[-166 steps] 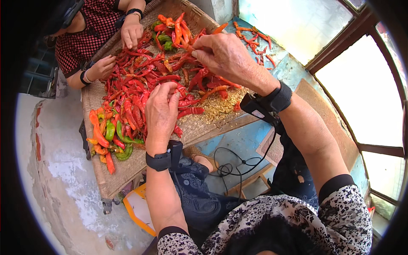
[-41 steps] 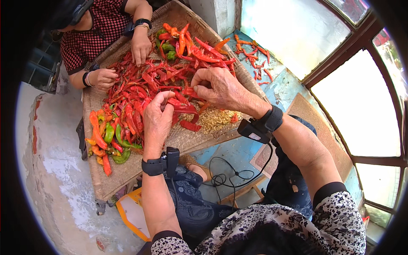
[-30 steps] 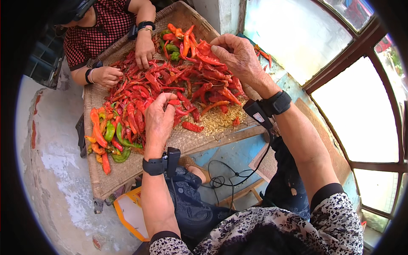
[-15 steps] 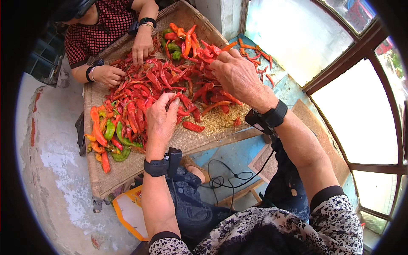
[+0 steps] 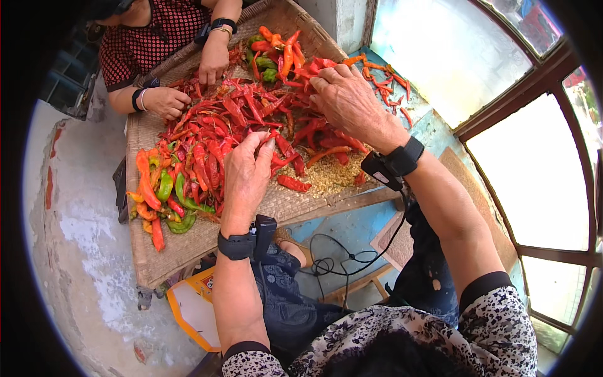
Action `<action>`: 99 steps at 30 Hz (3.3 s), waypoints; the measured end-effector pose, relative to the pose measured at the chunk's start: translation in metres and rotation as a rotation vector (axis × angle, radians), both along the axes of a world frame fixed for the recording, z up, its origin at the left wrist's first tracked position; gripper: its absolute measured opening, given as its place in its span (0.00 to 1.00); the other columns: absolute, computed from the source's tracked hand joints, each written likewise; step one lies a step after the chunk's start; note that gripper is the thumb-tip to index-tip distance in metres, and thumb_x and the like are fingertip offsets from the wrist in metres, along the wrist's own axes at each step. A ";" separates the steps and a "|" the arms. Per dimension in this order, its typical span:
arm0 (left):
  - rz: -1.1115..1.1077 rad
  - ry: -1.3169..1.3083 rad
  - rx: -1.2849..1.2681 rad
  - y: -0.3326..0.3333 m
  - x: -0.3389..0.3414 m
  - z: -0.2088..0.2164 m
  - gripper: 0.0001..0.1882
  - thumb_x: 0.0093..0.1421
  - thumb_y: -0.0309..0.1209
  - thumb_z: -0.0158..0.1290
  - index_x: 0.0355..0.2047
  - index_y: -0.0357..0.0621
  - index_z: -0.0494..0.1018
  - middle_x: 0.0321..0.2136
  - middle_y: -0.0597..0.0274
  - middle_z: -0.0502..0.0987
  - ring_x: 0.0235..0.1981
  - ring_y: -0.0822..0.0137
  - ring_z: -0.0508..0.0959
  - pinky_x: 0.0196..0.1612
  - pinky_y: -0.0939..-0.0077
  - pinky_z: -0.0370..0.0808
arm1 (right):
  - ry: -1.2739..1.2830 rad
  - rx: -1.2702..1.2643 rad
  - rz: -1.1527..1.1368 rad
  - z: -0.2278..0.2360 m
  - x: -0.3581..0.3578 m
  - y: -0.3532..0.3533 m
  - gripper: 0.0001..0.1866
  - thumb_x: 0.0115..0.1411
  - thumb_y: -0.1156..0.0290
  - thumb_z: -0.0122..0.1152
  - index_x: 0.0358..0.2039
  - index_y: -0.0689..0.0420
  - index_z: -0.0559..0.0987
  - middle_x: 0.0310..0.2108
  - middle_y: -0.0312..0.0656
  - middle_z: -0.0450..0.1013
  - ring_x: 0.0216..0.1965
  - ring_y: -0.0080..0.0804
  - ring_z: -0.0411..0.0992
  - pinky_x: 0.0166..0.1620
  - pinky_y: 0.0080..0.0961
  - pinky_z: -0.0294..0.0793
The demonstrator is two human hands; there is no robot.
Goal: The person sorts through a pile of peppers on a tray, breaking them open by hand to release the seeds and pulling off the stems.
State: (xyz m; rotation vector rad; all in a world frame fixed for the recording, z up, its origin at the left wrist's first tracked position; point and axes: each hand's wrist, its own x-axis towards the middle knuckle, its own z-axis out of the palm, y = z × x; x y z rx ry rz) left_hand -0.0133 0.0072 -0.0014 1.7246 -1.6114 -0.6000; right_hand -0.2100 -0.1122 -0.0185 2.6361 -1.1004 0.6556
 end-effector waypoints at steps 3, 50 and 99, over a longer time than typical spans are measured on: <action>-0.027 -0.036 -0.055 0.001 -0.002 -0.002 0.14 0.65 0.35 0.49 0.39 0.34 0.74 0.24 0.59 0.77 0.26 0.70 0.75 0.32 0.74 0.71 | -0.257 -0.075 0.112 0.005 0.011 0.021 0.13 0.54 0.69 0.58 0.40 0.56 0.78 0.37 0.42 0.71 0.42 0.39 0.68 0.45 0.29 0.68; -0.225 -0.288 0.137 0.007 0.006 -0.014 0.13 0.51 0.27 0.56 0.37 0.36 0.74 0.23 0.51 0.74 0.27 0.56 0.77 0.32 0.66 0.71 | -0.433 -0.167 0.075 0.017 -0.008 0.026 0.13 0.55 0.69 0.63 0.42 0.57 0.78 0.34 0.44 0.72 0.40 0.42 0.70 0.42 0.36 0.71; -0.270 -0.412 -0.188 -0.003 -0.008 -0.040 0.12 0.56 0.23 0.52 0.42 0.39 0.74 0.35 0.53 0.74 0.36 0.54 0.76 0.39 0.65 0.74 | -0.623 0.281 0.107 0.018 -0.035 0.024 0.07 0.57 0.70 0.60 0.31 0.61 0.78 0.24 0.49 0.75 0.27 0.46 0.75 0.32 0.38 0.75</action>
